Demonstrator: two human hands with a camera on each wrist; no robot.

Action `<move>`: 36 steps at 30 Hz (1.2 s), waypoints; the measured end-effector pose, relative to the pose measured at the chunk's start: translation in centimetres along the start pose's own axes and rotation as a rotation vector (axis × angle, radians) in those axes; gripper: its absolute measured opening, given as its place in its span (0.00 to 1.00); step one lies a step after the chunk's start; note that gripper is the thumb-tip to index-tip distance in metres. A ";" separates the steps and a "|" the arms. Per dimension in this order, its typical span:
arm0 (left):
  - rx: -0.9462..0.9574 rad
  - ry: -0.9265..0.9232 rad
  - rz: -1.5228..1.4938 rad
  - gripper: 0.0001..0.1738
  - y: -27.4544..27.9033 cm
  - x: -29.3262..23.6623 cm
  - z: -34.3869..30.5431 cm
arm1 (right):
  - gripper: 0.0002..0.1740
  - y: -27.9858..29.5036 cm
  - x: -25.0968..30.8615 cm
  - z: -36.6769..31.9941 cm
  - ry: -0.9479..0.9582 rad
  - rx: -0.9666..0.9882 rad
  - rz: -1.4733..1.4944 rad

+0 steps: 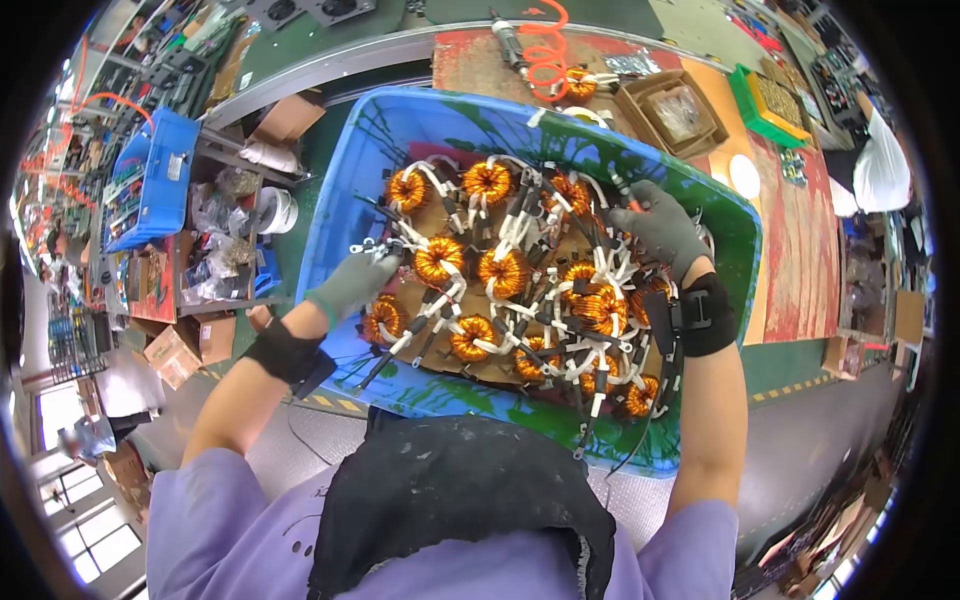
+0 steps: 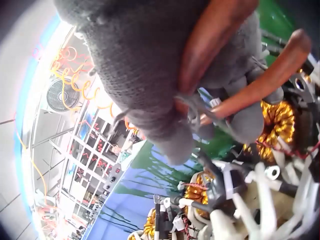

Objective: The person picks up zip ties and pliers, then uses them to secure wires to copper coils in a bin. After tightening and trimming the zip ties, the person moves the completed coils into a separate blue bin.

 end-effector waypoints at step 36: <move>0.281 -0.293 0.544 0.39 -7.4 -21.0 0.7 | 0.14 4.8 -6.9 -8.9 -0.444 0.059 0.482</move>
Point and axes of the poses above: each hand's wrist, its own z-axis towards the middle knuckle, its own y-axis out of the back of the hand, x = y × z, the point moved 10 cm from there along z, towards the middle knuckle, and after that the axes turned 12 degrees about z, right-handed, at the moved point
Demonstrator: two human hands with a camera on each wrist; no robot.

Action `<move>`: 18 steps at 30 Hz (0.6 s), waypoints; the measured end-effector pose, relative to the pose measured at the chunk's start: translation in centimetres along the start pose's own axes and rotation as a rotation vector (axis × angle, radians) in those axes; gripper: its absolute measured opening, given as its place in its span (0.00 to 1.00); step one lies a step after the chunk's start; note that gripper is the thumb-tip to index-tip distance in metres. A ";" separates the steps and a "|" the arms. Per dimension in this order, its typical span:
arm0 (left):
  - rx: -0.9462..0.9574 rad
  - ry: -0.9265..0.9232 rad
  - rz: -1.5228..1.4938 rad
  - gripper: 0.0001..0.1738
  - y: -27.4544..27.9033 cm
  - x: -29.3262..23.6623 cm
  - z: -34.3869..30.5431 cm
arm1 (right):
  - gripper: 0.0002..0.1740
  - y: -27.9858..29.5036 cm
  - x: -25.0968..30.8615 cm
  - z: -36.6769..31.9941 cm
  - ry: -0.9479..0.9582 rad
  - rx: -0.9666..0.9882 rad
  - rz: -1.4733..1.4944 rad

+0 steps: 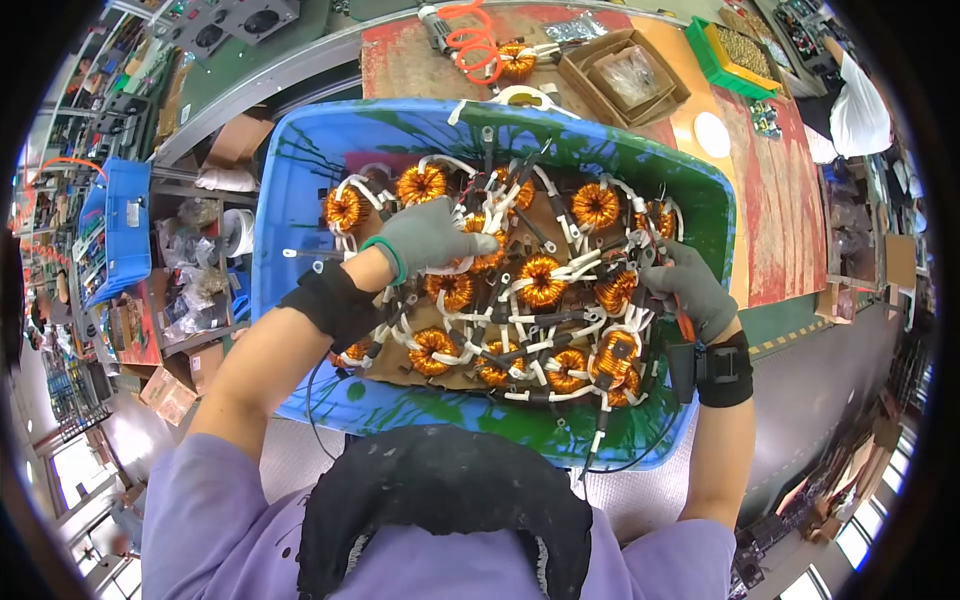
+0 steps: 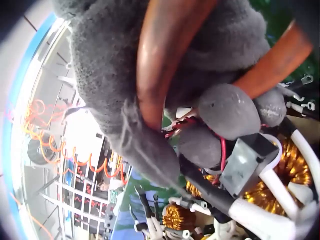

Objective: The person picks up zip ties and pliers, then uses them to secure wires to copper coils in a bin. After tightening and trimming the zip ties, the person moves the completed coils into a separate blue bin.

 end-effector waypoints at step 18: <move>-0.053 -0.155 -0.335 0.51 0.3 -1.8 -0.6 | 0.30 -7.0 2.8 3.9 -0.088 0.194 -0.890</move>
Point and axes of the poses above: each hand's wrist, its own z-axis towards the middle knuckle, its own y-axis out of the back of the hand, x = y × z, the point moved 10 cm from there along z, towards the middle knuckle, and after that the axes turned 12 degrees about z, right-handed, at the moved point
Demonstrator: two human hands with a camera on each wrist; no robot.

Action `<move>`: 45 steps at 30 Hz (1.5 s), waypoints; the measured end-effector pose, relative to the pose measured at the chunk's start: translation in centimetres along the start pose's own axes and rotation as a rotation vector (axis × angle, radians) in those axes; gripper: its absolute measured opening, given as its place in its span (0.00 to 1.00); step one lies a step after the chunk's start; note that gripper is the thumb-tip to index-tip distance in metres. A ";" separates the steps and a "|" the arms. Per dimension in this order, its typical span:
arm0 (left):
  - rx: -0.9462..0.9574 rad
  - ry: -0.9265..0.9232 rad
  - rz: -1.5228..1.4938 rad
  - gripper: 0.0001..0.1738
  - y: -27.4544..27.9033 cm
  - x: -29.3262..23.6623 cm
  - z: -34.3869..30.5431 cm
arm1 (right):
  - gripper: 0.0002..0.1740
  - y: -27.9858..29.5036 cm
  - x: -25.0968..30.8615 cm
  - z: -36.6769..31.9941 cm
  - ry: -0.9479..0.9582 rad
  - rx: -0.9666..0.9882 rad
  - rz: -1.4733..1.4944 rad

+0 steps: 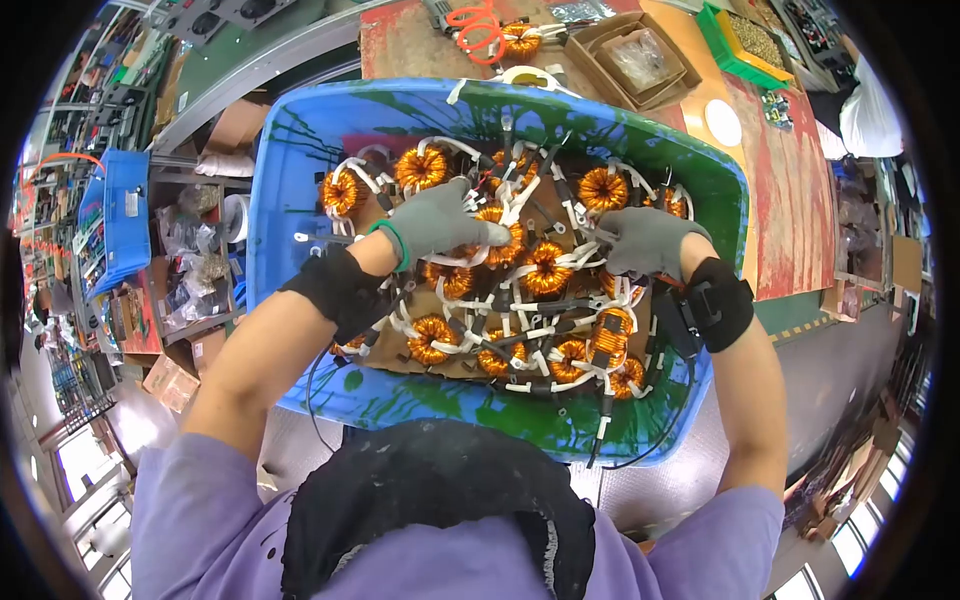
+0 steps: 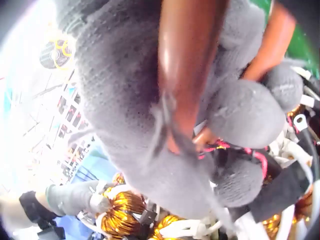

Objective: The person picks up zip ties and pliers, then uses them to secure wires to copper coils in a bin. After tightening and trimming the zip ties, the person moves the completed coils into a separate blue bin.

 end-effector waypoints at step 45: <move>-0.244 0.124 0.921 0.28 -2.6 -5.7 3.2 | 0.31 -1.0 -8.2 -43.7 0.287 -1.505 -0.197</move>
Point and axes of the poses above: each hand's wrist, its own z-axis towards the middle knuckle, its own y-axis out of the back of the hand, x = y × z, the point moved 10 cm from there along z, towards the middle knuckle, and after that the axes turned 12 degrees about z, right-handed, at the moved point
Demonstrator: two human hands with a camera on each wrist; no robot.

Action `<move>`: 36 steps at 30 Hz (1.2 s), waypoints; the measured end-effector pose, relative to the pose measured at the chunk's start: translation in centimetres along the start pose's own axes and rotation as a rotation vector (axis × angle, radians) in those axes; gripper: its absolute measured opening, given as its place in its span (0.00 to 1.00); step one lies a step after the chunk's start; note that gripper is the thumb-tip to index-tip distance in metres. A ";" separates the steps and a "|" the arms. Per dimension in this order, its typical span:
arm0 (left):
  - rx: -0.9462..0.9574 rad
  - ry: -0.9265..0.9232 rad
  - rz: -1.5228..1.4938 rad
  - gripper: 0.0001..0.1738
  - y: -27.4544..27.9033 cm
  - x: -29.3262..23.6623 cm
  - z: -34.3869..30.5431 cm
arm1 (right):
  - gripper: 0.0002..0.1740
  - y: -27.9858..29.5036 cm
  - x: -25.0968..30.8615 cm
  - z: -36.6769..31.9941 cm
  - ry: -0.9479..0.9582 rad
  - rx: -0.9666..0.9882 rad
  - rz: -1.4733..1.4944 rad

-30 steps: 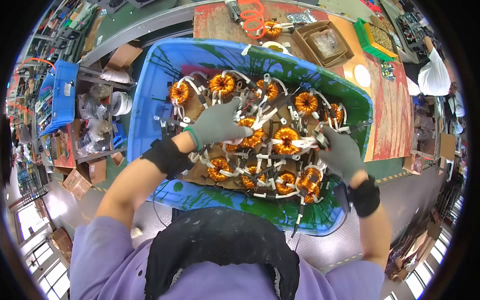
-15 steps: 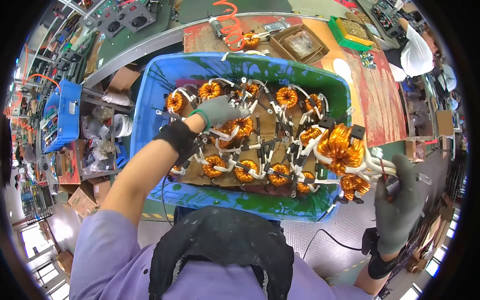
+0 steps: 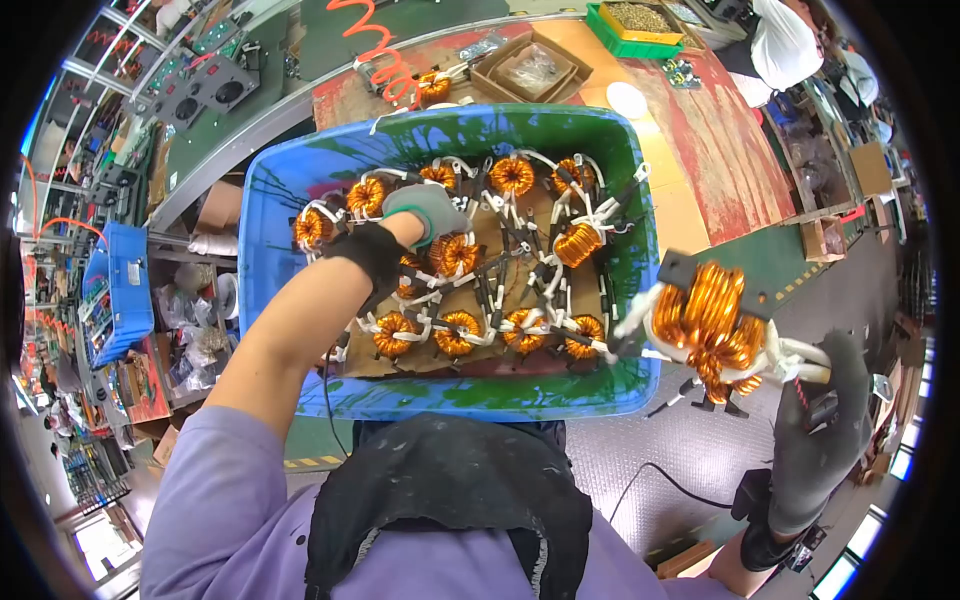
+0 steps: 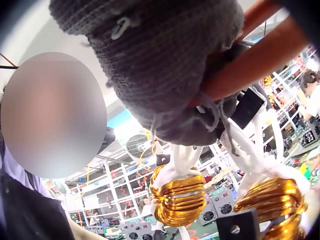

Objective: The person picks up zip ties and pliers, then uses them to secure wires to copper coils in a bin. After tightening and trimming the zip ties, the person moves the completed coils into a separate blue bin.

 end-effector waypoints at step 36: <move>-0.026 -0.379 -0.318 0.22 2.3 -14.9 -0.1 | 0.23 -4.0 0.6 1.0 0.421 0.149 0.101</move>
Point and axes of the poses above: each hand's wrist, its own z-axis towards the middle knuckle, its own y-axis out of the back of the hand, x = y × z, the point moved 10 cm from there along z, towards the middle knuckle, and after that the axes turned 12 degrees about z, right-handed, at the moved point
